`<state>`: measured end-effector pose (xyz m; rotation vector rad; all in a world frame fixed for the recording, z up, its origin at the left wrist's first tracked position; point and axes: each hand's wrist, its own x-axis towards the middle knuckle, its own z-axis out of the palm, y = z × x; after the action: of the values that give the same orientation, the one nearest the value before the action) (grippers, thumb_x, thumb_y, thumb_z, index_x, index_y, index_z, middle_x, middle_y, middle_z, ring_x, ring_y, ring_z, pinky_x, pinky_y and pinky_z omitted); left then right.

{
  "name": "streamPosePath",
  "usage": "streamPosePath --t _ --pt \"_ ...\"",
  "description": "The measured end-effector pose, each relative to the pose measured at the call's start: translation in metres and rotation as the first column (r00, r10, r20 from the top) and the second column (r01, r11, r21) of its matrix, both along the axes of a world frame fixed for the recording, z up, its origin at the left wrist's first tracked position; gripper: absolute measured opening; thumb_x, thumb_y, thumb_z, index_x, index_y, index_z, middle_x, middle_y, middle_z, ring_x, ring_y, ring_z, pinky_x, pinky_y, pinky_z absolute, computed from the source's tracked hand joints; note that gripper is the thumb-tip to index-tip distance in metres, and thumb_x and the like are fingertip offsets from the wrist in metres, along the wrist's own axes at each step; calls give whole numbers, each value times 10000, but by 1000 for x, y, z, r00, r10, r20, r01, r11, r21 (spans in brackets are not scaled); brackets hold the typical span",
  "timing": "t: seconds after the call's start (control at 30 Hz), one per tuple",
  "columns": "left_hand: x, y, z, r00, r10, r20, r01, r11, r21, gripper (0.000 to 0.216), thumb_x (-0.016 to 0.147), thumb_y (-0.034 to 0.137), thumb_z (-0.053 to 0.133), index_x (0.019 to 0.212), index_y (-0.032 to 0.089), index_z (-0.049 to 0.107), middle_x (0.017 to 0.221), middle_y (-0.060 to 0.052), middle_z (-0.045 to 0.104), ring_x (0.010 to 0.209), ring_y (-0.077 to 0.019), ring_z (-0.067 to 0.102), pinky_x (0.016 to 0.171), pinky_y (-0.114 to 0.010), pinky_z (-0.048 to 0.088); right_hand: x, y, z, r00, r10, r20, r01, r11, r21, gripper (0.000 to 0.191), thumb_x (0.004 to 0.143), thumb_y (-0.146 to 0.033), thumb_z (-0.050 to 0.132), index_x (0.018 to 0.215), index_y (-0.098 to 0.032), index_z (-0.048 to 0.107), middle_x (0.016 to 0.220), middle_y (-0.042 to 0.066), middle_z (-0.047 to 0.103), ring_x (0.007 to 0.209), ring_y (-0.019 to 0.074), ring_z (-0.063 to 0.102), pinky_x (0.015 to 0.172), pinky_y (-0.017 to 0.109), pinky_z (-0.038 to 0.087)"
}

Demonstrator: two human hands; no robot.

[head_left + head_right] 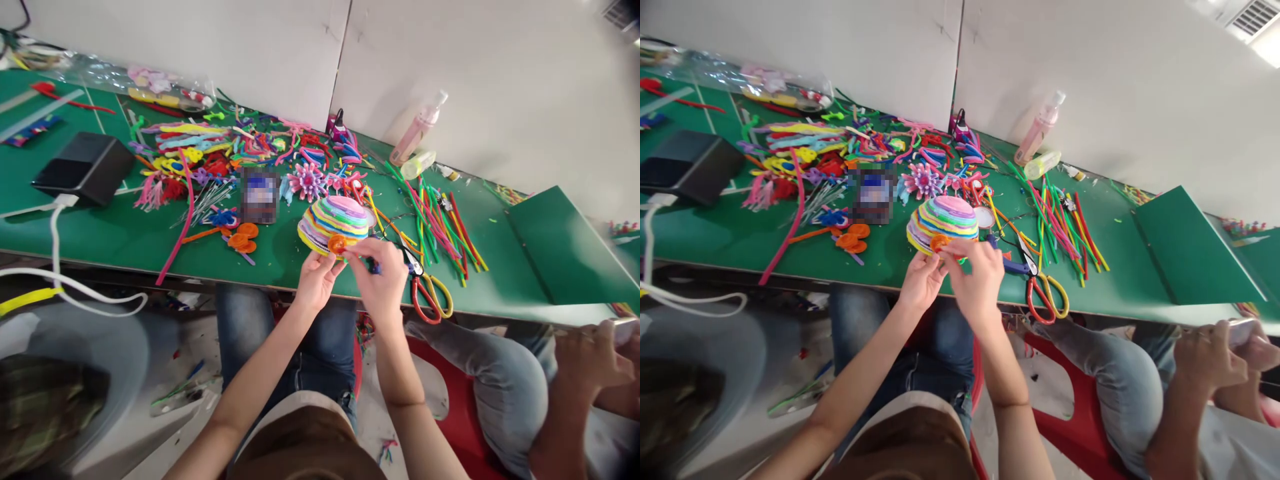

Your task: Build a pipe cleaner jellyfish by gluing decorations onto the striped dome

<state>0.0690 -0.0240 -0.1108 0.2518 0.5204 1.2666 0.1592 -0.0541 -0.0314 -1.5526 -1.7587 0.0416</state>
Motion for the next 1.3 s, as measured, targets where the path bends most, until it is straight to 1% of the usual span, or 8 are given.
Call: streamPosePath --t 0.13,0.47,0.63,0.83,0.93,1.03,1.17,1.3 --pt "0 1 4 1000 22 -3 -21 999 50 351 616 250 857 907 203 667 933 11 724 845 -115 676 780 -233 532 20 10 1 1000 -10 -12 9 999 -39 98 872 -231 582 965 -233 613 984 35 703 866 187 652 812 356 426" --pt "1 0 1 999 25 -48 -22 997 74 316 626 259 848 874 203 660 930 8 718 858 -124 677 802 -255 523 8 13 11 973 15 231 -10 1000 -22 62 880 -196 548 920 -235 573 830 2 724 810 195 621 774 341 360" --pt "2 0 0 998 15 -58 -11 997 74 338 628 270 844 911 209 669 956 -8 725 885 -142 677 785 -253 528 5 21 12 946 -72 317 64 997 35 35 856 -241 580 843 -234 548 781 22 649 820 220 556 741 352 367" --pt "-6 1 3 999 20 -30 -19 999 45 334 614 245 839 902 217 672 926 0 733 856 -140 681 760 -250 541 18 18 15 985 -146 -93 160 971 177 198 867 -331 575 1014 -245 474 817 8 504 685 159 486 615 305 419" --pt "-13 0 11 999 32 9 -33 997 73 331 625 277 819 920 232 675 985 -8 733 925 -172 678 796 -285 545 36 12 2 930 -228 -288 302 922 244 213 861 -345 593 1010 -242 481 772 -7 455 623 141 453 570 290 409" --pt "-17 1 18 997 78 2 -77 989 126 359 666 325 809 986 240 671 1060 -18 724 1015 -190 664 870 -307 531 60 4 -18 917 -227 -328 292 943 163 169 848 -319 606 953 -222 517 750 -23 484 610 122 475 579 273 416" --pt "-18 4 15 993 118 -14 -115 983 144 388 676 325 820 1020 227 669 1054 -24 731 1034 -184 665 914 -305 519 99 -8 -37 991 -136 9 136 990 -44 125 861 -235 540 971 -199 587 877 41 617 825 189 580 749 340 474" --pt "-17 9 4 970 243 -29 -239 964 115 379 658 322 834 986 210 683 1010 -20 742 978 -166 687 880 -272 534 126 -11 -44 894 86 439 55 953 -299 473 784 -87 471 1246 -169 530 1320 123 555 1222 290 485 980 448 411"
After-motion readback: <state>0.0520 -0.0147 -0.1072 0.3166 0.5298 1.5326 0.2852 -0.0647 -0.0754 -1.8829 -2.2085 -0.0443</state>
